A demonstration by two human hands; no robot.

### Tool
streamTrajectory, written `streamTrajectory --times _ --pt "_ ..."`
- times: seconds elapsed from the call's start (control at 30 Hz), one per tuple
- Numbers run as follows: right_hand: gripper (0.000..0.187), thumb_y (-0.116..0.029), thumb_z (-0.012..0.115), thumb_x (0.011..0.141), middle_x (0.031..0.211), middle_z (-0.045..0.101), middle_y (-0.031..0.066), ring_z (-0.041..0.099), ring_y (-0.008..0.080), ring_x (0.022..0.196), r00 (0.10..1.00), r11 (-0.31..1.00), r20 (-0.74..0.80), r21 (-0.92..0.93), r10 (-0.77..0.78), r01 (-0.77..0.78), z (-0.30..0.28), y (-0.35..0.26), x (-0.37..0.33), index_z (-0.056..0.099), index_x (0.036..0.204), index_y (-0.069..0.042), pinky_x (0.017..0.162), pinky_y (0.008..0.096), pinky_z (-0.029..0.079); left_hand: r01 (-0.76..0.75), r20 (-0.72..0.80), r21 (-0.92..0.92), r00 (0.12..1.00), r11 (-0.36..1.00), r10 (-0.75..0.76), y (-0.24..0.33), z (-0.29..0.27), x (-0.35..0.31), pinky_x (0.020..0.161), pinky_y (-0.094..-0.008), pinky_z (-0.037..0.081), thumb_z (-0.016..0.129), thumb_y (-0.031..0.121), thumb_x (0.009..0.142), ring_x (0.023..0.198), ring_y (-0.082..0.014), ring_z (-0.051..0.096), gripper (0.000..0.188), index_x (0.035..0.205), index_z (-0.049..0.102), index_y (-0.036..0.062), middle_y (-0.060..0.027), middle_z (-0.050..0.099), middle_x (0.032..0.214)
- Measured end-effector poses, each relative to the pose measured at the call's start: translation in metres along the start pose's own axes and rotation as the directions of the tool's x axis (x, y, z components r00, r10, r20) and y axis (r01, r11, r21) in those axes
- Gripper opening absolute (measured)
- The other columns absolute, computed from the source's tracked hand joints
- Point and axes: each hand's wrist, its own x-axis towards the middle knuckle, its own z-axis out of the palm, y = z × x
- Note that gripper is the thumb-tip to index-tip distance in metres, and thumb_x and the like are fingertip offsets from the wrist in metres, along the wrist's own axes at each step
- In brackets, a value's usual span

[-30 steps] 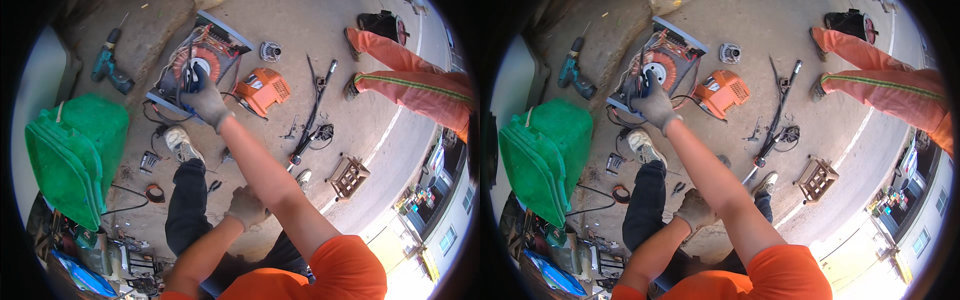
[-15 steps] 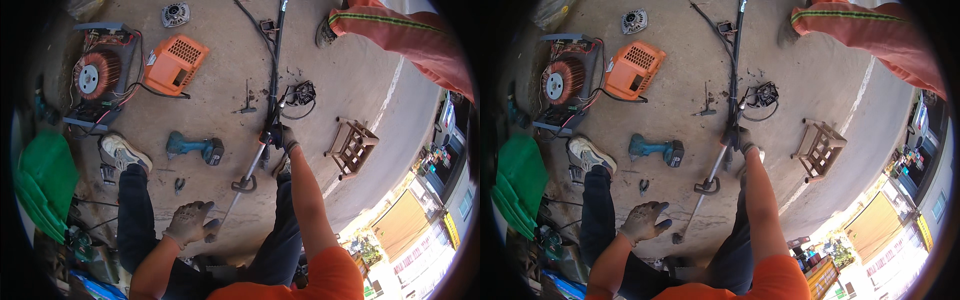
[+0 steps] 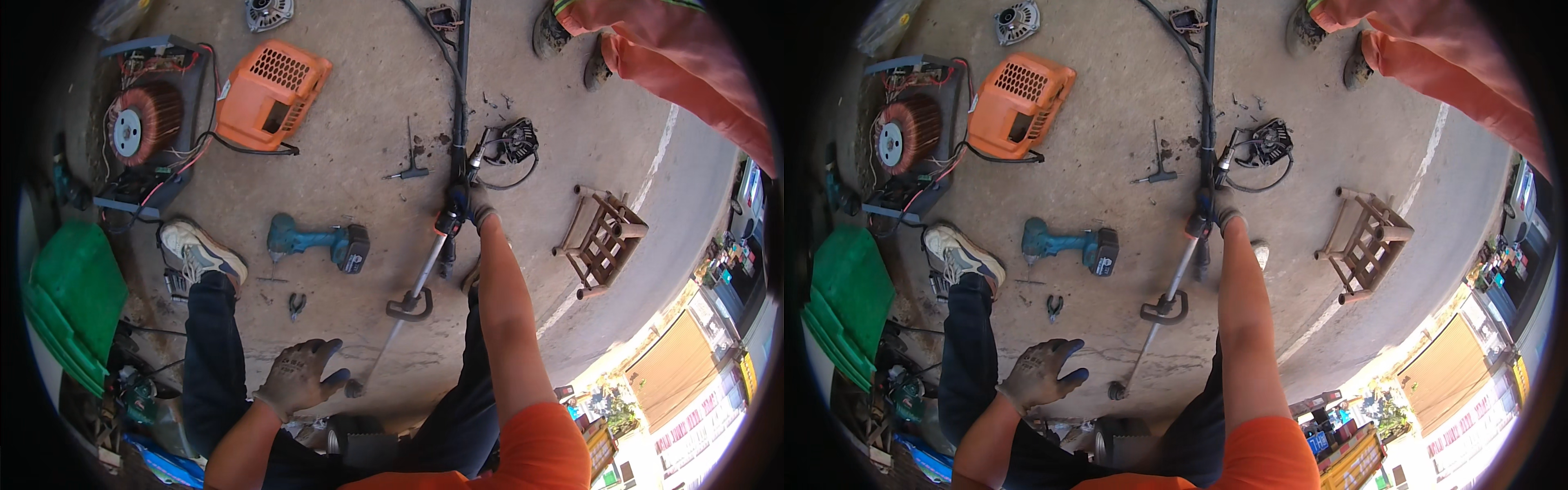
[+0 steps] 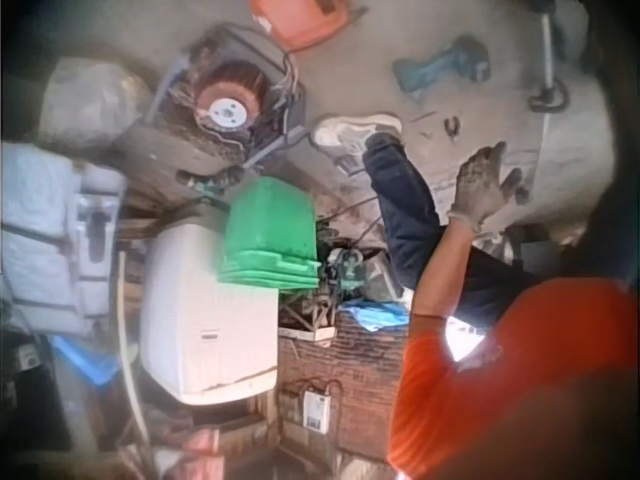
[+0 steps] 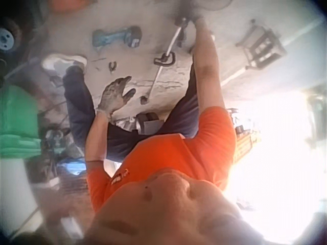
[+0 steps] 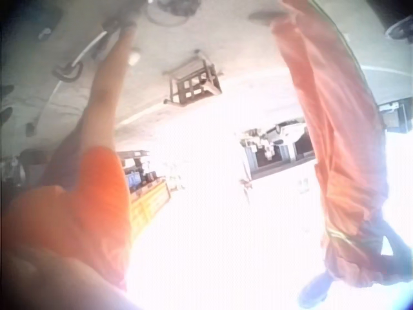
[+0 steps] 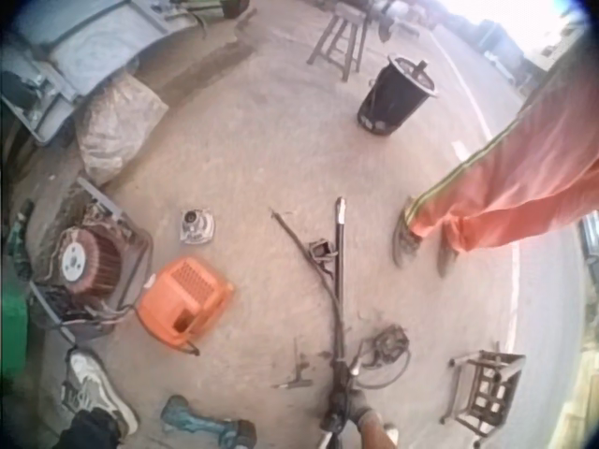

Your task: The person assembles a string trimmer by attaching a motor unit to a long metal shaft and securing it with a screwdriver. They then connect a black cable to the motor and tighten a clamp on the shaft using a wrench.

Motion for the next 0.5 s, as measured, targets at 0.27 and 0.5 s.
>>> streamTrajectory --times 0.27,0.5 --pt "0.049 -0.039 0.063 0.082 0.099 0.071 0.0244 0.069 0.0371 0.094 0.997 0.903 -0.071 -0.425 0.043 -0.069 -0.001 -0.046 -0.019 0.066 0.11 0.002 0.08 0.0443 0.053 0.027 -0.017 -0.014 0.999 1.0 -0.027 0.002 -0.002 -0.002 0.093 -0.0482 0.049 0.066 0.041 0.089 0.108 -0.0399 0.061 0.056 0.131 0.055 0.0053 -0.0221 0.062 0.122" --pt "0.047 -0.042 0.058 0.088 0.107 0.068 0.0283 0.066 0.0433 0.103 0.975 0.782 -0.219 -0.602 0.031 -0.16 0.007 -0.084 -0.039 0.068 0.11 -0.002 0.089 0.0498 0.051 0.033 -0.053 -0.027 0.998 0.999 -0.035 0.0 -0.002 -0.003 0.094 -0.0483 0.047 0.061 0.046 0.09 0.108 -0.0373 0.061 0.058 0.134 0.052 0.0086 -0.0204 0.061 0.12"
